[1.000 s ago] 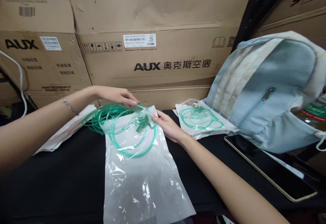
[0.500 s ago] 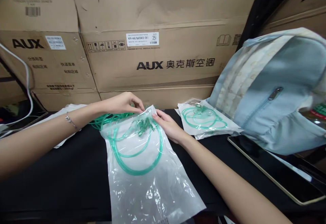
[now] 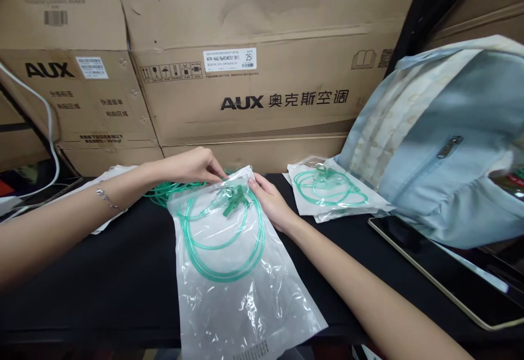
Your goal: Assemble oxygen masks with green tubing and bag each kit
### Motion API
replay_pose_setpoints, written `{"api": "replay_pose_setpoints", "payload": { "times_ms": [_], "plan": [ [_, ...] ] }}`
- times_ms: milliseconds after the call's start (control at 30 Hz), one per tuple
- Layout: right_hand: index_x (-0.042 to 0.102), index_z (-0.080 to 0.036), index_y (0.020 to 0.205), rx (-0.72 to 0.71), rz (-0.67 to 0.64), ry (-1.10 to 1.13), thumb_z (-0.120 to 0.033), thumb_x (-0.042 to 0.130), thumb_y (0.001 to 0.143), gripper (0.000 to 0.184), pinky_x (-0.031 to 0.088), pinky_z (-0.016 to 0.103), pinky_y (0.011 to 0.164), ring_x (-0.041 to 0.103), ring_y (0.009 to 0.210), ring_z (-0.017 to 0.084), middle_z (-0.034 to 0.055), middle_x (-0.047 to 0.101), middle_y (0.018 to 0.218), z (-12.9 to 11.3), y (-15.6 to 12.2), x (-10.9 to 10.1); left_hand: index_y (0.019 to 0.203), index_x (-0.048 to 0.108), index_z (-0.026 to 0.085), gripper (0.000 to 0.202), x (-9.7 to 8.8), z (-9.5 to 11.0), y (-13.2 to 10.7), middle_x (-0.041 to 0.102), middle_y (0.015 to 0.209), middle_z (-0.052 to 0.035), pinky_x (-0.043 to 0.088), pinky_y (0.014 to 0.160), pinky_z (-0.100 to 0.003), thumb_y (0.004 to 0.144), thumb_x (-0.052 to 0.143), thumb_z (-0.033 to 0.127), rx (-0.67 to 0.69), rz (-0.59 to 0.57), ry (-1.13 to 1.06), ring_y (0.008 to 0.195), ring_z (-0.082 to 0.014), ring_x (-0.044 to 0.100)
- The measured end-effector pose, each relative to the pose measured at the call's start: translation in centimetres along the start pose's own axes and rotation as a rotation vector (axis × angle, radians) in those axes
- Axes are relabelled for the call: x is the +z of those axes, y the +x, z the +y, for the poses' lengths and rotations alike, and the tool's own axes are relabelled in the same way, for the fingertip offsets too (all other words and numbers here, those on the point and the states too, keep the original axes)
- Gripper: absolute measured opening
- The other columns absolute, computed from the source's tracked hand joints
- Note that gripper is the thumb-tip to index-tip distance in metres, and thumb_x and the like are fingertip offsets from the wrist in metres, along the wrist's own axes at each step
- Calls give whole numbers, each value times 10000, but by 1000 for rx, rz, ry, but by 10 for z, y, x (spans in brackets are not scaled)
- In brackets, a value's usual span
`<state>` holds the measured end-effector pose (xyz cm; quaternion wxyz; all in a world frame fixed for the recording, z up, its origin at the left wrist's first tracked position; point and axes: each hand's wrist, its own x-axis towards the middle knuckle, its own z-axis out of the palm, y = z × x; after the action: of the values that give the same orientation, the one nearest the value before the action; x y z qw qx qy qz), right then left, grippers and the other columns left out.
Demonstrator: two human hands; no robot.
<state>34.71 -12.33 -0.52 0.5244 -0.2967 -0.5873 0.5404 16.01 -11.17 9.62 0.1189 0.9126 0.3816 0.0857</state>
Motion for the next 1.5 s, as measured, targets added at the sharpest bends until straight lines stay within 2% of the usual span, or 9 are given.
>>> {"api": "replay_pose_setpoints", "payload": {
  "times_ms": [133, 233, 433, 767, 1000, 1133, 1300, 1400, 1500],
  "plan": [
    [650, -253, 957, 21, 39, 13, -381, 624, 713, 276, 423, 288, 861, 589, 940, 166, -8, 658, 1025, 2, 0, 1, 936, 706, 167, 263, 8, -2, 6, 714, 871, -48, 410, 617, -204, 754, 530, 238, 84, -55, -39, 707, -144, 606],
    [659, -246, 926, 49, 32, 57, -384, 648, 687, 276, 423, 311, 875, 592, 945, 181, -4, 667, 1006, 0, 1, 0, 997, 677, 177, 292, -3, -2, 2, 698, 931, -51, 415, 660, -209, 769, 515, 262, 119, -42, 18, 779, -146, 605],
    [667, -228, 909, 57, 56, 59, -428, 616, 707, 288, 436, 332, 861, 615, 884, 190, 10, 686, 942, -6, 0, 1, 783, 713, 156, 183, -22, -7, -9, 705, 762, -32, 416, 613, -211, 665, 622, 263, -112, -19, 58, 679, -140, 604],
    [660, -212, 893, -78, 97, -212, -499, 555, 721, 350, 409, 330, 885, 567, 974, 202, 20, 674, 947, -5, 1, 3, 694, 715, 139, 162, 24, 12, -3, 671, 633, -5, 382, 538, -194, 652, 617, 260, -31, -55, -131, 597, -120, 552],
    [663, -236, 849, -75, 189, -151, -484, 572, 723, 293, 411, 310, 885, 562, 991, 194, 7, 675, 923, -10, 2, 0, 781, 721, 177, 206, 0, 7, -6, 659, 636, 12, 364, 518, -190, 661, 621, 311, -98, -149, -111, 557, -108, 531],
    [662, -238, 836, -92, 238, -154, -462, 595, 716, 263, 391, 317, 919, 531, 1060, 201, 14, 674, 941, -9, 5, -4, 770, 709, 180, 192, -3, 8, -9, 670, 666, 2, 383, 537, -188, 718, 568, 301, -60, -252, -212, 573, -107, 543],
    [658, -236, 859, -54, 263, -100, -436, 608, 714, 253, 372, 326, 947, 516, 1096, 201, 13, 673, 975, -6, 5, -6, 862, 676, 156, 415, 0, 10, -21, 692, 872, -75, 413, 599, -214, 834, 390, 455, -120, 7, -461, 719, -137, 592],
    [658, -238, 863, 8, 244, 6, -395, 604, 728, 214, 392, 319, 934, 549, 1053, 194, 1, 674, 977, -7, 2, -2, 789, 664, 146, 317, 6, 5, -26, 691, 806, -74, 426, 626, -226, 769, 528, 432, -95, 76, -525, 678, -129, 595],
    [656, -242, 879, 54, 205, 122, -358, 593, 746, 188, 429, 322, 889, 596, 966, 191, -5, 683, 944, -9, -2, 4, 733, 640, 134, 262, 21, -5, -26, 671, 695, -60, 447, 646, -257, 690, 634, 392, -178, 361, -514, 622, -134, 586]
  ]
}}
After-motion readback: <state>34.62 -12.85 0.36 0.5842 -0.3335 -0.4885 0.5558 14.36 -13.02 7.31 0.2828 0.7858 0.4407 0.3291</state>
